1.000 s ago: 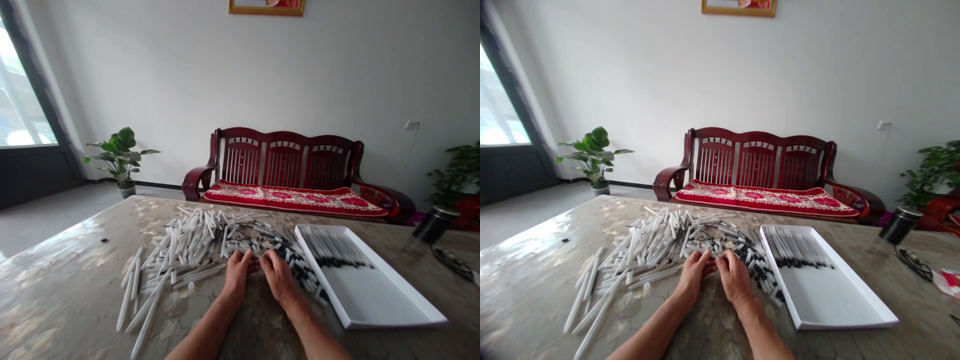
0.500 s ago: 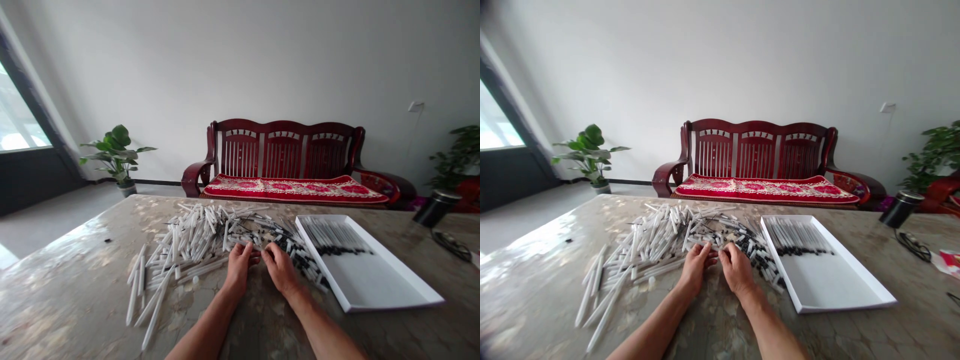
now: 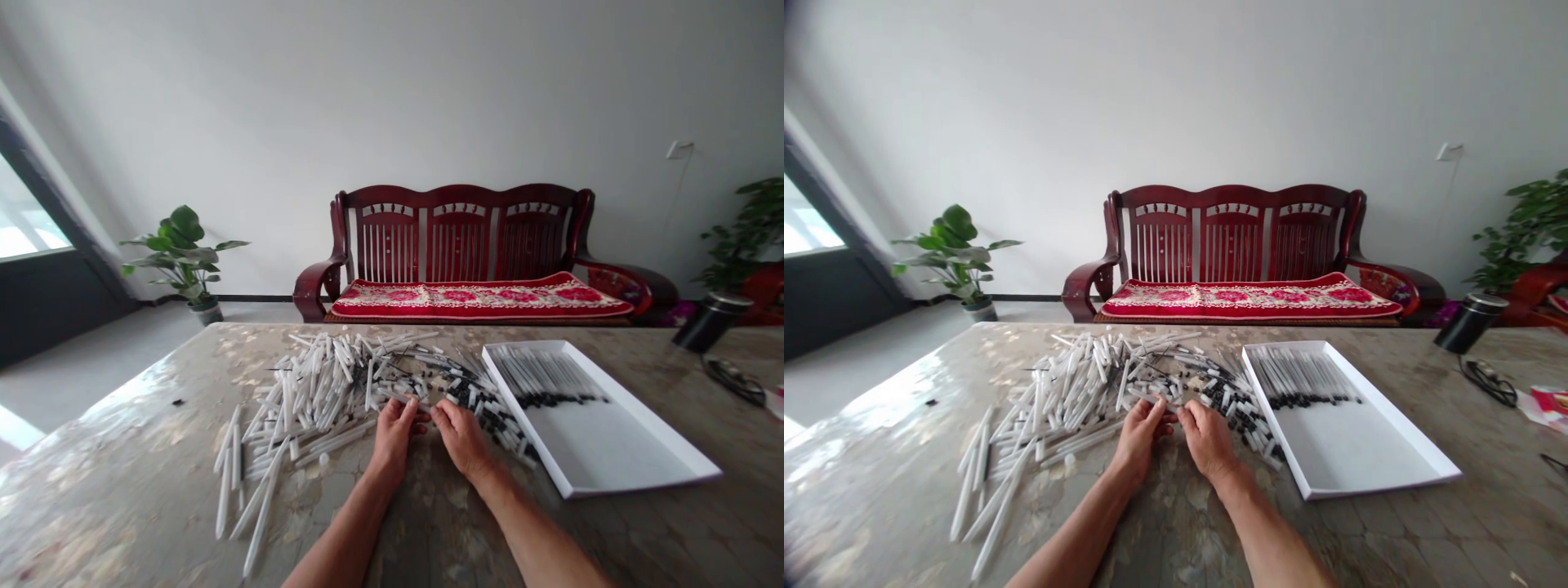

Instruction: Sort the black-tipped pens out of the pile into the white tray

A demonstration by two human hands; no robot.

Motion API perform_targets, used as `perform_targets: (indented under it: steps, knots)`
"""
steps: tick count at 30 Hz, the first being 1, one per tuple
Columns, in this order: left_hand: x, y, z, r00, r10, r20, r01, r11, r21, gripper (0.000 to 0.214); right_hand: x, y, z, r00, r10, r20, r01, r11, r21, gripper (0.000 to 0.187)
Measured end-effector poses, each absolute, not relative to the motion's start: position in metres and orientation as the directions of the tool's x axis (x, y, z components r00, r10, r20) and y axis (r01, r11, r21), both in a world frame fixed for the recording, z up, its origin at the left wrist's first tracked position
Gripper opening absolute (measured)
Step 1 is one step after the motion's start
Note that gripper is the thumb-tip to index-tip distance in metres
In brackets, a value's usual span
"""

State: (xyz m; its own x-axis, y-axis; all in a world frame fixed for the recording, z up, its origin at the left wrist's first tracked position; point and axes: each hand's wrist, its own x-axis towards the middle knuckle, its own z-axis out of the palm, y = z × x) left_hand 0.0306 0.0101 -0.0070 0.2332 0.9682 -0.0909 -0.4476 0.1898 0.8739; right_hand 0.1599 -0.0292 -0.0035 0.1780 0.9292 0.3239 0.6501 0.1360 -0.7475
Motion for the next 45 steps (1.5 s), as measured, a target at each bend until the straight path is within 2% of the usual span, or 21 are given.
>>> perform_targets:
  steps: [6, 12, 17, 20, 23, 25, 26, 29, 33, 35, 38, 41, 45]
  knots:
    - [0.031, 0.009, -0.006, 0.246, 0.968, -0.052, -0.420, 0.155, 0.894, 0.039, 0.162, -0.028, -0.006, 0.207, 0.940, 0.270, 0.479, 0.144, -0.866, 0.048]
    - [0.030, 0.013, -0.011, 0.223, 0.973, -0.063, -0.420, 0.154, 0.894, 0.039, 0.161, -0.028, -0.007, 0.151, 0.950, 0.275, 0.545, 0.152, -0.825, 0.040]
    - [0.032, 0.014, -0.010, 0.240, 0.971, 0.007, -0.395, 0.091, 0.914, 0.038, 0.161, -0.028, -0.012, 0.145, 0.967, 0.212, 0.418, 0.134, -0.899, 0.045]
    - [0.030, 0.014, -0.007, 0.179, 0.984, 0.010, -0.366, 0.057, 0.929, 0.039, 0.163, -0.026, -0.015, 0.220, 0.955, 0.196, 0.397, 0.096, -0.913, 0.045]
    - [0.024, 0.017, -0.004, 0.051, 0.998, 0.023, -0.306, -0.006, 0.952, 0.038, 0.164, -0.024, -0.017, 0.305, 0.890, 0.339, 0.528, 0.138, -0.838, 0.033]
    - [0.020, 0.019, -0.004, -0.018, 0.997, 0.074, -0.243, -0.076, 0.967, 0.036, 0.163, -0.022, -0.016, 0.220, 0.868, 0.446, 0.655, 0.207, -0.726, 0.024]
    - [0.019, 0.021, -0.005, -0.041, 0.993, 0.108, -0.210, -0.114, 0.971, 0.035, 0.161, -0.022, -0.015, 0.145, 0.870, 0.472, 0.711, 0.240, -0.661, 0.026]
    - [0.018, 0.024, -0.009, -0.067, 0.985, 0.161, -0.137, -0.169, 0.976, 0.033, 0.154, -0.022, -0.010, -0.016, 0.890, 0.455, 0.836, 0.262, -0.483, 0.032]
    - [0.020, 0.025, -0.013, 0.008, 0.989, 0.148, -0.116, -0.146, 0.982, 0.026, 0.148, -0.022, -0.007, -0.039, 0.915, 0.403, 0.920, 0.190, -0.342, 0.023]
    - [0.020, 0.023, -0.011, 0.048, 0.990, 0.136, -0.024, -0.135, 0.991, 0.024, 0.148, -0.021, -0.010, -0.019, 0.913, 0.408, 0.934, 0.162, -0.317, 0.020]
    - [0.016, 0.019, -0.004, 0.079, 0.990, 0.118, 0.278, -0.136, 0.951, 0.026, 0.153, -0.018, -0.020, 0.074, 0.870, 0.488, 0.923, 0.126, -0.364, 0.019]
    - [0.014, 0.012, 0.004, 0.161, 0.980, 0.119, 0.546, -0.189, 0.816, 0.033, 0.160, -0.016, -0.027, 0.150, 0.803, 0.577, 0.889, 0.146, -0.434, 0.024]
    - [0.014, 0.007, 0.008, 0.275, 0.954, 0.122, 0.732, -0.290, 0.616, 0.037, 0.170, -0.015, -0.028, 0.147, 0.771, 0.620, 0.843, 0.230, -0.486, 0.031]
